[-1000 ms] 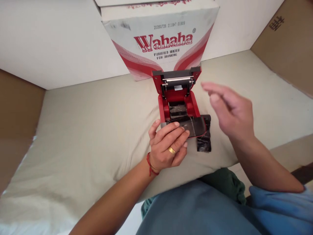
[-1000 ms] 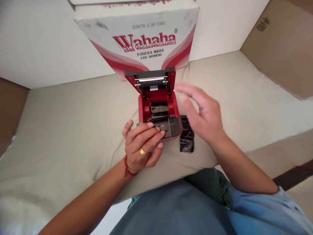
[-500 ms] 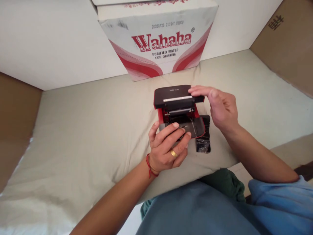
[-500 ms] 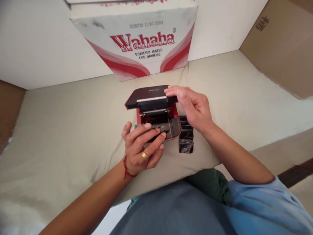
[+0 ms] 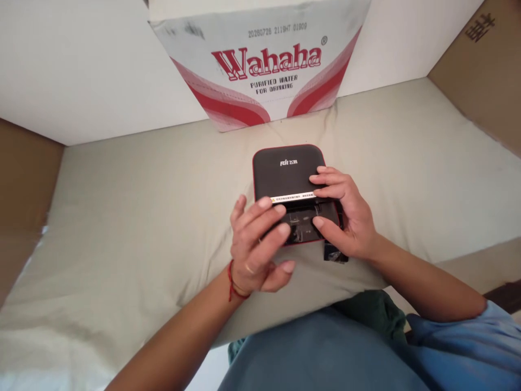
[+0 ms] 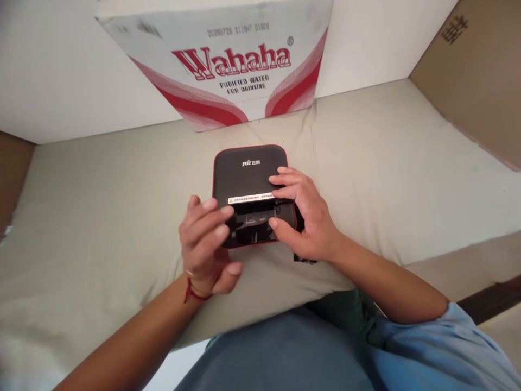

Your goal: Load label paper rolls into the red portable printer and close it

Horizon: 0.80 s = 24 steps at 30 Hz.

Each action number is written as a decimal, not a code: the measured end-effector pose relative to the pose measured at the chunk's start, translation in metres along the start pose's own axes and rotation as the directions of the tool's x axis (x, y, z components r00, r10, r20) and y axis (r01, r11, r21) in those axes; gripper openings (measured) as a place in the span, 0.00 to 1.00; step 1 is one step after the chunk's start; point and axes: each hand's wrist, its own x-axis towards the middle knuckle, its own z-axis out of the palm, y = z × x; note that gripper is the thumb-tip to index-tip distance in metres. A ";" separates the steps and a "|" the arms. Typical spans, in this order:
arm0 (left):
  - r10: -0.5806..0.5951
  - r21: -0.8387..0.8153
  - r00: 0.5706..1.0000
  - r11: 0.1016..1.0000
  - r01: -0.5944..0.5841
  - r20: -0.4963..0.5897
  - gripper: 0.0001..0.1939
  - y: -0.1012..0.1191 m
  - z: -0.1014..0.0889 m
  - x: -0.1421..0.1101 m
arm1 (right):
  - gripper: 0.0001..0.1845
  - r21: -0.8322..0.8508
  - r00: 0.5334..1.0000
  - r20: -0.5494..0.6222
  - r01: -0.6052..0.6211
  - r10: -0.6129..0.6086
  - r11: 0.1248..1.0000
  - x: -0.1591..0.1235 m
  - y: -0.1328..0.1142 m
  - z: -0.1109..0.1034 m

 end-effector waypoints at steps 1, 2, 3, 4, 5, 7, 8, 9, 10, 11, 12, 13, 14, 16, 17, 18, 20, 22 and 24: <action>-0.047 -0.030 0.999 0.998 0.047 0.015 0.31 -0.006 -0.001 0.000 | 0.21 0.001 1.000 0.004 -0.007 0.007 1.000 0.000 -0.001 -0.001; -0.102 -0.070 0.994 0.992 0.104 0.034 0.33 -0.011 -0.002 0.000 | 0.21 0.001 1.000 0.006 -0.014 0.014 1.000 0.000 -0.002 -0.001; -0.153 -0.118 0.987 0.980 0.157 0.045 0.33 -0.015 -0.003 0.000 | 0.21 0.001 1.000 0.008 -0.021 0.021 1.000 0.001 -0.003 -0.002; -0.197 -0.166 0.979 0.965 0.203 0.054 0.32 -0.018 -0.003 0.001 | 0.22 0.000 1.000 0.011 -0.027 0.027 1.000 0.001 -0.004 -0.002; -0.231 -0.207 0.971 0.949 0.238 0.054 0.31 -0.020 -0.003 0.001 | 0.22 -0.003 0.999 0.014 -0.033 0.033 0.999 0.001 -0.005 -0.002; -0.288 -0.237 0.957 0.927 0.290 0.042 0.28 -0.021 -0.002 0.003 | 0.23 -0.016 0.999 0.024 -0.047 0.047 0.999 0.001 -0.008 -0.002; -0.313 -0.225 0.949 0.923 0.313 0.036 0.27 -0.020 -0.002 0.004 | 0.23 -0.027 0.998 0.030 -0.053 0.054 0.998 0.001 -0.009 -0.002; -0.331 -0.202 0.943 0.922 0.330 0.031 0.25 -0.019 -0.002 0.005 | 0.22 -0.039 0.998 0.036 -0.057 0.058 0.998 0.001 -0.010 -0.003; -0.340 -0.174 0.940 0.924 0.340 0.028 0.25 -0.017 -0.003 0.006 | 0.22 -0.052 0.997 0.041 -0.059 0.061 0.997 0.001 -0.010 -0.003; -0.342 -0.147 0.939 0.928 0.343 0.028 0.24 -0.017 -0.003 0.007 | 0.21 -0.063 0.997 0.043 -0.058 0.060 0.996 0.001 -0.011 -0.003; -0.340 -0.127 0.940 0.932 0.341 0.031 0.24 -0.016 -0.004 0.007 | 0.21 -0.073 0.997 0.044 -0.054 0.057 0.996 0.001 -0.011 -0.003; -0.332 -0.115 0.943 0.936 0.333 0.035 0.24 -0.016 -0.005 0.008 | 0.21 -0.082 0.998 0.042 -0.049 0.052 0.995 0.001 -0.011 -0.003; -0.326 -0.109 0.944 0.938 0.329 0.043 0.23 -0.017 -0.006 0.008 | 0.20 -0.091 0.998 0.037 -0.042 0.045 0.995 0.001 -0.010 -0.003; -0.336 -0.131 0.939 0.930 0.343 0.076 0.21 -0.019 -0.006 0.009 | 0.20 -0.110 1.000 0.025 -0.010 0.013 0.994 0.000 -0.008 -0.003; -0.353 -0.169 0.931 0.916 0.363 0.092 0.21 -0.020 -0.006 0.010 | 0.20 -0.121 1.000 0.022 0.018 -0.015 0.992 -0.001 -0.006 -0.003; -0.374 -0.223 0.921 0.894 0.388 0.104 0.22 -0.021 -0.006 0.010 | 0.20 -0.134 0.999 0.022 0.052 -0.050 0.990 -0.002 -0.005 -0.003; -0.429 -0.349 0.897 0.828 0.439 0.112 0.26 -0.024 -0.004 0.010 | 0.18 -0.158 0.992 0.028 0.126 -0.124 0.979 -0.004 -0.003 -0.004; -0.485 -0.428 0.868 0.766 0.480 0.105 0.32 -0.028 -0.002 0.010 | 0.16 -0.166 0.983 0.033 0.184 -0.182 0.969 -0.006 -0.001 -0.005; -0.555 -0.432 0.822 0.715 0.550 0.128 0.38 -0.034 -0.001 0.008 | 0.15 -0.164 0.975 0.031 0.224 -0.222 0.961 -0.006 -0.001 -0.006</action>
